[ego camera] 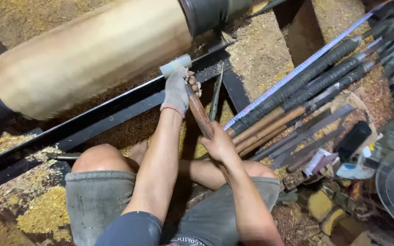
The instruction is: The person sits on the floor in front of a rotating cylindrical wooden workpiece mounted on a lathe. They hold a wood chisel with both hands, bracing it on the machine bed, and press the blade against the spinning wood to shape and smooth its surface, occasionally repositioning the chisel and adjusting the workpiece area being cut.
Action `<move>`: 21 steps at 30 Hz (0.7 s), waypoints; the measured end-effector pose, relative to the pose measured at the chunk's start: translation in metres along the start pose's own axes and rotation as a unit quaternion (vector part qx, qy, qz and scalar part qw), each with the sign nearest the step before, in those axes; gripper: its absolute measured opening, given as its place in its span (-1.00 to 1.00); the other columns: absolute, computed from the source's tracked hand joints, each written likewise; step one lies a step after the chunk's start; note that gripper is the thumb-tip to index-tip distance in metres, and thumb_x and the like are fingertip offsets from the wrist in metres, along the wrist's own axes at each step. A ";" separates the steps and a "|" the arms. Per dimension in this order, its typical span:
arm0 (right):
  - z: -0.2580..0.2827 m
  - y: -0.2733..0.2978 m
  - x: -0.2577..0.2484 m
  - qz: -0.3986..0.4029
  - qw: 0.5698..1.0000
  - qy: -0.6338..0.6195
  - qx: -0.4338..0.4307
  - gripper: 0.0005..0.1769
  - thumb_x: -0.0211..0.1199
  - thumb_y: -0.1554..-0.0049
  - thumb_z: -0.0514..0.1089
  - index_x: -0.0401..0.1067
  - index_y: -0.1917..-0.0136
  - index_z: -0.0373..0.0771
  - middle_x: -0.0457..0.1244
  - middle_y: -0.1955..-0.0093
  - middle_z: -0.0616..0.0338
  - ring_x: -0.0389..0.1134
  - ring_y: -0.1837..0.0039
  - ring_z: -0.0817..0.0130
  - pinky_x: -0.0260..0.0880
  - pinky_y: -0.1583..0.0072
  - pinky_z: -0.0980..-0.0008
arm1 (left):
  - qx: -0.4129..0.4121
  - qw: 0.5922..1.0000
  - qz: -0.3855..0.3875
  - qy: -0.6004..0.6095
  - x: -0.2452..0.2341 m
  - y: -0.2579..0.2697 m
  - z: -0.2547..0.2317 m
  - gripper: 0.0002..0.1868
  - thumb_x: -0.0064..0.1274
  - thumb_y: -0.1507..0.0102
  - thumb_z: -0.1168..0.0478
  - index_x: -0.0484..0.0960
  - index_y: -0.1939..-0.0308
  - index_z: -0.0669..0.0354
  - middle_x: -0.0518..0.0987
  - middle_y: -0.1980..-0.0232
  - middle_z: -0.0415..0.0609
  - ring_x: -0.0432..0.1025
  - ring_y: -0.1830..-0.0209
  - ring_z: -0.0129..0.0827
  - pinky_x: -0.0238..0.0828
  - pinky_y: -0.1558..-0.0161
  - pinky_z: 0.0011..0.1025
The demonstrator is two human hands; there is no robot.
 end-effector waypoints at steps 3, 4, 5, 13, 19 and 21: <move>-0.001 -0.003 0.003 -0.005 1.000 0.012 -0.015 -0.37 0.36 0.05 -0.15 0.32 -0.28 -0.30 0.37 -0.06 -0.20 0.43 -0.17 -0.05 0.39 -0.18 0.11 | -0.006 0.999 -0.049 -0.022 0.004 0.012 -0.007 -0.73 -0.18 -0.33 0.03 0.41 0.27 0.14 0.35 0.61 -0.08 0.26 0.71 -0.25 0.26 0.61 -0.16; 0.002 -0.001 0.005 0.002 1.000 0.013 -0.017 -0.37 0.36 0.05 -0.15 0.32 -0.28 -0.30 0.37 -0.06 -0.20 0.43 -0.17 -0.05 0.39 -0.18 0.11 | -0.005 0.998 -0.054 -0.018 -0.002 0.016 -0.008 -0.73 -0.18 -0.33 0.03 0.41 0.27 0.14 0.35 0.61 -0.08 0.26 0.71 -0.25 0.26 0.61 -0.16; 0.005 0.000 0.003 0.000 1.000 0.025 -0.010 -0.35 0.36 0.04 -0.15 0.30 -0.31 -0.29 0.37 -0.07 -0.22 0.41 -0.18 -0.09 0.39 -0.18 0.10 | -0.001 0.999 -0.038 -0.018 0.000 0.017 -0.010 -0.75 -0.17 -0.34 0.05 0.41 0.25 0.14 0.34 0.61 -0.08 0.26 0.71 -0.25 0.25 0.61 -0.17; 0.012 -0.001 0.010 0.022 0.998 0.051 -0.003 -0.39 0.34 0.03 -0.13 0.29 -0.26 -0.34 0.36 -0.06 -0.30 0.40 -0.20 -0.17 0.40 -0.20 0.06 | 0.009 0.999 -0.035 -0.002 -0.022 0.013 -0.014 -0.77 -0.15 -0.39 0.08 0.43 0.22 0.17 0.36 0.57 -0.06 0.28 0.68 -0.23 0.25 0.59 -0.18; 0.019 0.001 0.018 0.025 0.997 0.070 -0.022 -0.42 0.34 0.04 -0.11 0.32 -0.23 -0.32 0.35 -0.08 -0.30 0.38 -0.19 -0.20 0.37 -0.20 0.02 | 0.013 0.998 -0.057 0.021 -0.036 0.022 -0.022 -0.66 -0.18 -0.38 -0.03 0.43 0.25 0.17 0.36 0.59 -0.05 0.28 0.69 -0.23 0.25 0.59 -0.19; 0.021 0.002 0.018 0.041 0.996 0.080 -0.002 -0.44 0.32 0.03 -0.10 0.33 -0.22 -0.31 0.36 -0.06 -0.31 0.39 -0.19 -0.20 0.37 -0.21 0.02 | 0.024 0.998 -0.042 0.029 -0.040 0.019 -0.021 -0.71 -0.15 -0.35 0.00 0.42 0.28 0.14 0.35 0.61 -0.07 0.27 0.70 -0.23 0.23 0.61 -0.19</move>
Point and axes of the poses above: each hand's wrist, its own y-axis away from the middle knuckle, its own x-axis out of the palm, z = x × y, the point moved 2 cm from there along -y, towards the middle knuckle
